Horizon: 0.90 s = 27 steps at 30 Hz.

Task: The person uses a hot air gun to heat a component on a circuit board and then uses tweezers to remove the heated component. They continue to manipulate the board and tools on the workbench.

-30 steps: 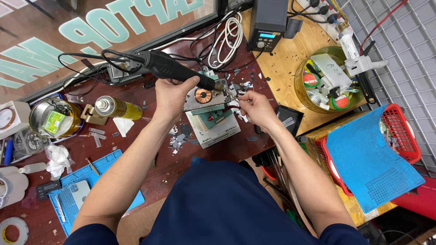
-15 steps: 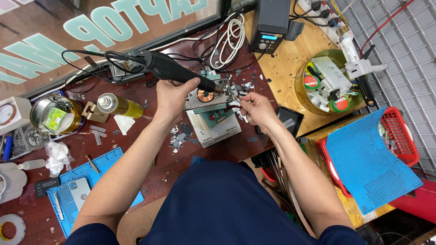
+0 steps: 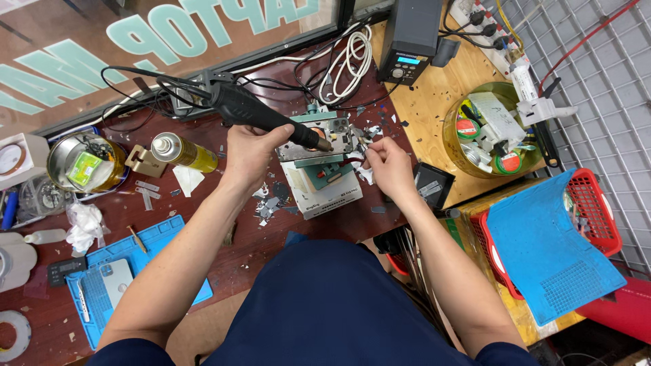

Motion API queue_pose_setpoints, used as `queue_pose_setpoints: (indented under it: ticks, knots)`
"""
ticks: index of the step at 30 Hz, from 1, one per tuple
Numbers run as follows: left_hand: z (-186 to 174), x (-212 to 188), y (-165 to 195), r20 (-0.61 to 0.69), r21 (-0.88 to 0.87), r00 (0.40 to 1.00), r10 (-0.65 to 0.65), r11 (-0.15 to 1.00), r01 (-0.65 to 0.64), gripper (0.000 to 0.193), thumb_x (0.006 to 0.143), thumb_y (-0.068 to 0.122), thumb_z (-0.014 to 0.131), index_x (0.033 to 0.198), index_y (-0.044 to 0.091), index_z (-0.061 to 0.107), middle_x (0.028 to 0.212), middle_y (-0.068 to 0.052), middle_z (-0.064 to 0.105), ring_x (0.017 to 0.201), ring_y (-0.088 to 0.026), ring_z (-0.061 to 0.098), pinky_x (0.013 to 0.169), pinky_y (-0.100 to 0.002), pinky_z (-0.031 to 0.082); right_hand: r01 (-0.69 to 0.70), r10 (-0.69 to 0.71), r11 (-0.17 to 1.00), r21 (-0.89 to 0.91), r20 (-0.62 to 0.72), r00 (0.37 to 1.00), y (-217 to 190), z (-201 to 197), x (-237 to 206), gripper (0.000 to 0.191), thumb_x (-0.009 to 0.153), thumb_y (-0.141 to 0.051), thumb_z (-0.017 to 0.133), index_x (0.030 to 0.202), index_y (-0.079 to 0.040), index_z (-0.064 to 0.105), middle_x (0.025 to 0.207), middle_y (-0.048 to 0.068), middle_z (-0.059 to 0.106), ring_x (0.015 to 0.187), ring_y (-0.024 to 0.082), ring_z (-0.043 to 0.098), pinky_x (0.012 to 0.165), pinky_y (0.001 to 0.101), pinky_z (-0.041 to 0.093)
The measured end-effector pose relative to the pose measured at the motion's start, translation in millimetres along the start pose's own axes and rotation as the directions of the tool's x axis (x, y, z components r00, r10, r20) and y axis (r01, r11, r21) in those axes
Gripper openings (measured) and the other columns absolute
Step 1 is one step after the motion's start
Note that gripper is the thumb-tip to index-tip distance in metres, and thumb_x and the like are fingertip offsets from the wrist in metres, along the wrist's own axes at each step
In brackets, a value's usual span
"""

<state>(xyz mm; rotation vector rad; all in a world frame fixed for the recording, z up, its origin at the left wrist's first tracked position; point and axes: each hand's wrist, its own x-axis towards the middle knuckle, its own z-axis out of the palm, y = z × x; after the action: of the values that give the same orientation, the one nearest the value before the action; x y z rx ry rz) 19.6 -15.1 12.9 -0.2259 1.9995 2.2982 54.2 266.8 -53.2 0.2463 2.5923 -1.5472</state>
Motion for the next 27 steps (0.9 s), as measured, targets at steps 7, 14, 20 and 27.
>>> queue_pose_setpoints:
  ticks: [7, 14, 20, 27]
  knots:
    - [-12, -13, 1, -0.028, -0.029, 0.997, -0.071, 0.997, 0.07, 0.019, 0.085, 0.001, 0.081, 0.101, -0.001, 0.071, 0.084, -0.004, 0.07, 0.068, -0.009, 0.06, 0.059, -0.025, 0.045, 0.211, -0.236, 0.931, -0.298, -0.051, 0.97, -13, 0, -13, 0.014, 0.096, -0.015, 0.068, 0.105, -0.005, 0.065, 0.086, 0.019, 0.074, 0.081, 0.037, 0.073, 0.071, 0.0441, 0.056]
    - [-22, -22, 3, -0.045, -0.013, 0.998, -0.054, 0.998, 0.053, 0.03, 0.082, 0.001, 0.082, 0.11, 0.0, 0.068, 0.091, -0.002, 0.071, 0.077, -0.006, 0.065, 0.067, -0.023, 0.053, 0.286, -0.333, 0.871, -0.4, -0.051, 0.942, -28, -10, -15, 0.012, 0.096, -0.015, 0.068, 0.102, -0.005, 0.067, 0.085, 0.017, 0.074, 0.081, 0.039, 0.072, 0.071, 0.0466, 0.055]
    - [-22, -22, -1, -0.061, -0.041, 0.998, -0.034, 0.999, 0.031, 0.031, 0.083, 0.001, 0.081, 0.11, 0.0, 0.068, 0.094, -0.003, 0.072, 0.08, -0.008, 0.066, 0.07, -0.023, 0.054, 0.124, -0.123, 0.94, -0.319, 0.024, 0.992, -30, -9, -15, 0.013, 0.096, -0.017, 0.065, 0.101, -0.005, 0.067, 0.08, 0.014, 0.075, 0.078, 0.033, 0.075, 0.07, 0.0441, 0.056]
    - [-5, -11, -7, -0.064, -0.107, 0.996, 0.054, 0.992, -0.061, 0.036, 0.082, 0.001, 0.081, 0.114, 0.0, 0.065, 0.096, -0.004, 0.074, 0.083, -0.008, 0.069, 0.075, -0.024, 0.057, 0.163, -0.126, 0.889, -0.428, 0.113, 0.986, -28, -17, 0, 0.019, 0.094, -0.021, 0.067, 0.095, -0.002, 0.072, 0.079, 0.019, 0.074, 0.079, 0.038, 0.073, 0.075, 0.0463, 0.056]
